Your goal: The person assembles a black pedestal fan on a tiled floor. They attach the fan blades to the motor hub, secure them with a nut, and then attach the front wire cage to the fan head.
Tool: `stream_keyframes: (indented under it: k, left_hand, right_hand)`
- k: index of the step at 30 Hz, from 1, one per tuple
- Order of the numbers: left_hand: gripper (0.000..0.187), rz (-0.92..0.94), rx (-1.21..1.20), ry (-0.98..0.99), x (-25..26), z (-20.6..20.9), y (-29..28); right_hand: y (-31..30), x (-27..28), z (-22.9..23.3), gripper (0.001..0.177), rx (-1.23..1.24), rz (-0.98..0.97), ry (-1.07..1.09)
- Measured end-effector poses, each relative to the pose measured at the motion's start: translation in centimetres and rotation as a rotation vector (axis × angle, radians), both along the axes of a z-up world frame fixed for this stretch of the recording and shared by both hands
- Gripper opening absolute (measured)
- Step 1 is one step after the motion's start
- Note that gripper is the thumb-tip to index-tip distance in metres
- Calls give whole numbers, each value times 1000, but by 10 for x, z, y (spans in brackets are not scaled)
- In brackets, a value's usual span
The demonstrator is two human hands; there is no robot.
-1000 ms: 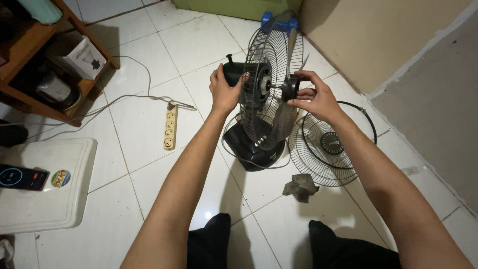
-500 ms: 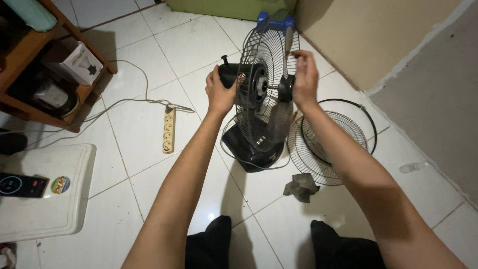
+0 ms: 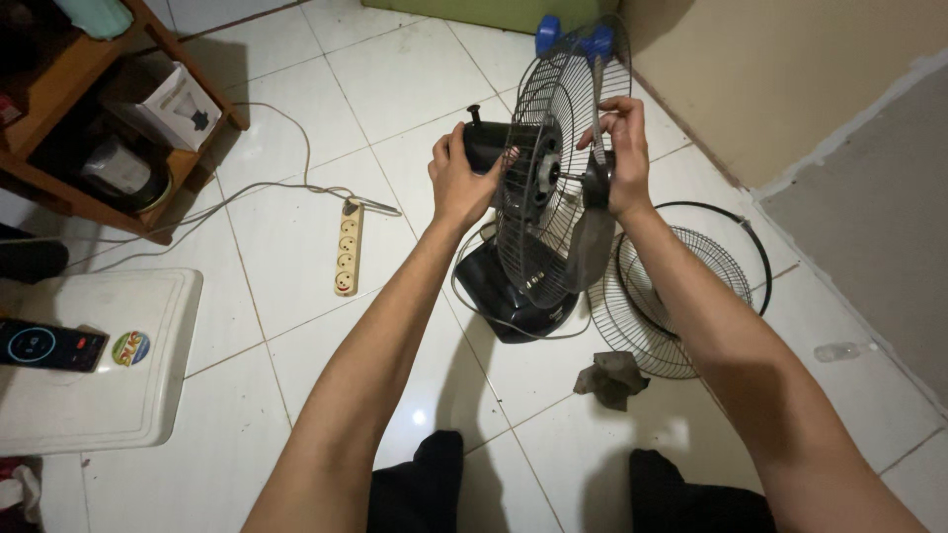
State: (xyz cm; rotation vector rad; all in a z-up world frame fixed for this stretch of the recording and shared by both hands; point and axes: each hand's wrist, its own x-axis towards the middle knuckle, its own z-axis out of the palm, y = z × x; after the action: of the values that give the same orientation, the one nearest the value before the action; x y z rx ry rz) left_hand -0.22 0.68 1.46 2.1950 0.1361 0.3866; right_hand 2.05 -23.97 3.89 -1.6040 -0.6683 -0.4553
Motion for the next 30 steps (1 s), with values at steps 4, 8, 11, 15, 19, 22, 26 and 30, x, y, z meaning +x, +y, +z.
stream_keyframes:
  k: [4,8,11,15,19,22,26,30]
  left_hand:
    - [105,-2,30,49,2,0,-3]
    - [104,14,37,25,2,-2,-3]
    - [105,15,28,13,0,-1,-5]
    - [108,31,20,31,-4,7,-4]
    - [106,11,58,-24,-8,6,-9]
    - [104,10,38,-40,-11,3,-6]
    - [105,-5,4,-21,-6,1,-4]
    - [107,-10,-4,16,-4,1,-5]
  right_hand:
    - [2,1,-1,49,78,-5,95]
    - [4,2,-2,45,193,-2,227]
    - [4,3,-4,42,187,6,203]
    - [2,7,-3,36,139,44,196]
    - [8,-2,-2,36,212,-14,287]
    - [22,-1,-5,34,108,-94,253]
    - [22,4,-9,33,84,-46,149]
    - [17,-3,-6,39,62,-102,233]
